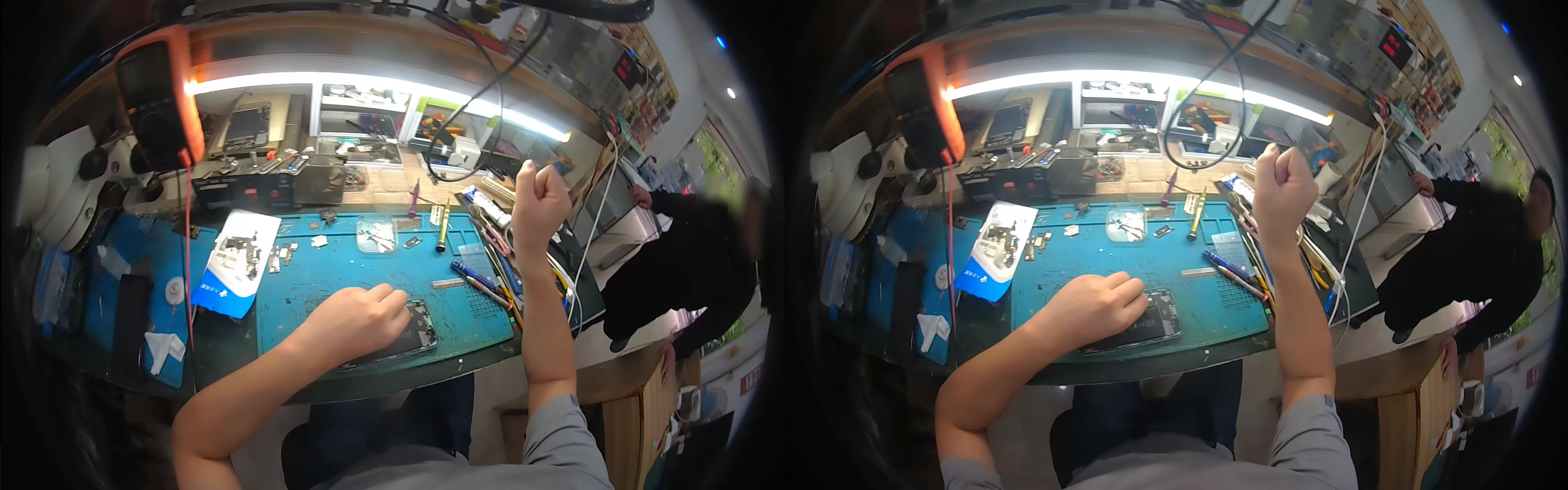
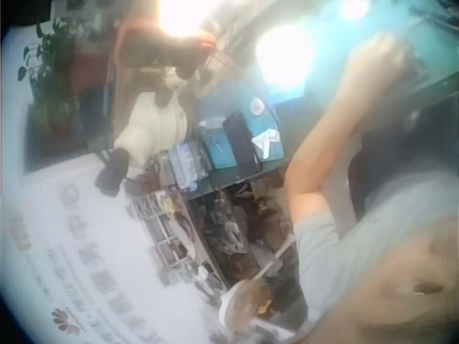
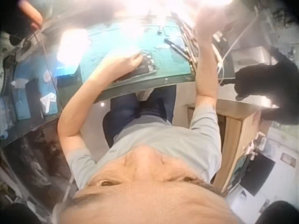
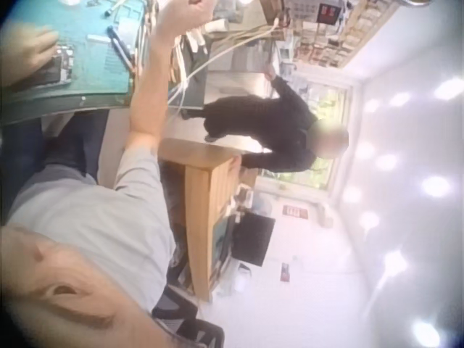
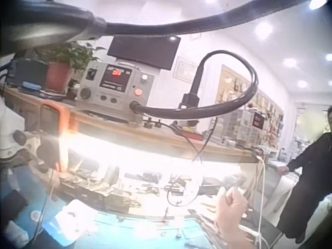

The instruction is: The person uses a screwdriver to remove screws from a disassembled smartphone on a workbench, then applies liquid from a small bottle to the internal components and wipes the area with a cloth. The person continues to manipulate small parts and tools while working on the device.

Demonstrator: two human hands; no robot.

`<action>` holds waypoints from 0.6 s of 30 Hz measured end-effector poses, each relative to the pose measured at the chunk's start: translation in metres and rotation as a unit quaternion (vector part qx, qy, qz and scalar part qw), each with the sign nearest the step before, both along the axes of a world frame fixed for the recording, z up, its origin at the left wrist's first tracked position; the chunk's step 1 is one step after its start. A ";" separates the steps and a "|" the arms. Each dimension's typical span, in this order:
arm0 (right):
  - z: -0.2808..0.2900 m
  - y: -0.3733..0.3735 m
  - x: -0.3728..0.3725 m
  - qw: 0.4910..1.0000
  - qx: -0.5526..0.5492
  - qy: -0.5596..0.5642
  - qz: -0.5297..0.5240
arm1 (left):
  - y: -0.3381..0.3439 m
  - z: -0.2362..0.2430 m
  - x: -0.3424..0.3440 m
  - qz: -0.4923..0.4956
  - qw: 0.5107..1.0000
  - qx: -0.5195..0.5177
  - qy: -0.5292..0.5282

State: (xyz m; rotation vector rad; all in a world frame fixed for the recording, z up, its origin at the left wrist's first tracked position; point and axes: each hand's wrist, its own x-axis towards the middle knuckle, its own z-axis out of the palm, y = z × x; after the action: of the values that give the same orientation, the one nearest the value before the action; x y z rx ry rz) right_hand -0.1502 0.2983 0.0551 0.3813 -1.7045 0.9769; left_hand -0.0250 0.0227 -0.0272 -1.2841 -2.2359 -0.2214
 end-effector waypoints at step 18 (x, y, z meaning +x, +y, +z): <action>-0.035 0.041 0.014 0.993 -0.072 -0.061 -0.077 | 0.012 -0.024 -0.001 0.030 0.997 0.044 0.062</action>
State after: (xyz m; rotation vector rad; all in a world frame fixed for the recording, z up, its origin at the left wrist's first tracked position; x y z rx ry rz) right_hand -0.1366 0.3396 0.0205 0.0961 -1.7326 1.0178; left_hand -0.0258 0.0348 -0.0515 -1.1507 -2.1311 -0.2097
